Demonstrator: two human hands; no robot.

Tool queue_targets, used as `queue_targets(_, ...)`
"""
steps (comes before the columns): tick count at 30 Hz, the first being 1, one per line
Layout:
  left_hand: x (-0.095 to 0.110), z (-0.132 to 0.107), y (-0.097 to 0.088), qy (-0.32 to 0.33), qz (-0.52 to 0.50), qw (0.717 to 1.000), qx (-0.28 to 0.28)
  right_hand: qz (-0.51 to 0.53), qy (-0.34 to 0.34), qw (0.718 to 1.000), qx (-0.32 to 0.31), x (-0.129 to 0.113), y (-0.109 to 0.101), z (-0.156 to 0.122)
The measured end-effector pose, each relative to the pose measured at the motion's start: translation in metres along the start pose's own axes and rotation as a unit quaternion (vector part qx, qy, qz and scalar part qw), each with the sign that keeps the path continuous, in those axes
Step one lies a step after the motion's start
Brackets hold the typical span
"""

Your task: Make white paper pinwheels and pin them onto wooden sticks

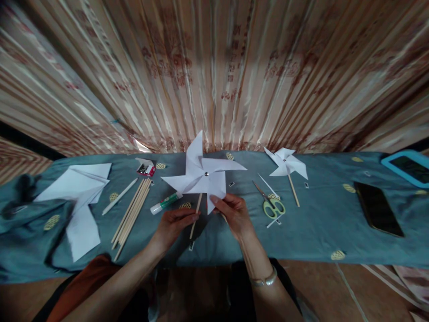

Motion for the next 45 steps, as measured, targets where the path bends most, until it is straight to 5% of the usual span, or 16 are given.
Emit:
queue_targets(10,-0.002,0.003,0.0,-0.003,-0.008,1.0,-0.012,-0.024,-0.027,0.999,0.035,-0.019,-0.014,0.006)
queue_targets(24,0.001,-0.001,0.005,0.003,-0.029,0.999,-0.026,-0.01,0.021,1.0,-0.018,-0.004,0.004,0.0)
queue_targets(37,0.008,-0.004,0.006,0.016,0.013,0.999,-0.028,-0.084,-0.016,0.994,-0.063,0.001,0.021,-0.003)
queue_targets(41,0.01,-0.003,-0.005,0.011,-0.01,1.0,-0.002,-0.117,-0.054,0.99,-0.06,-0.019,0.0,0.0)
queue_targets(45,0.008,-0.004,-0.008,0.002,-0.015,1.0,-0.012,-0.087,-0.137,0.985,0.059,-0.047,-0.04,0.006)
Point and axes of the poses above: each hand's wrist, its own z-axis towards the middle knuckle, its own y-axis out of the palm, x = y × z, the point moved 9 cm from there along z, towards the middle knuckle, and after that the axes turned 12 degrees about -y, right-handed, at the moved point
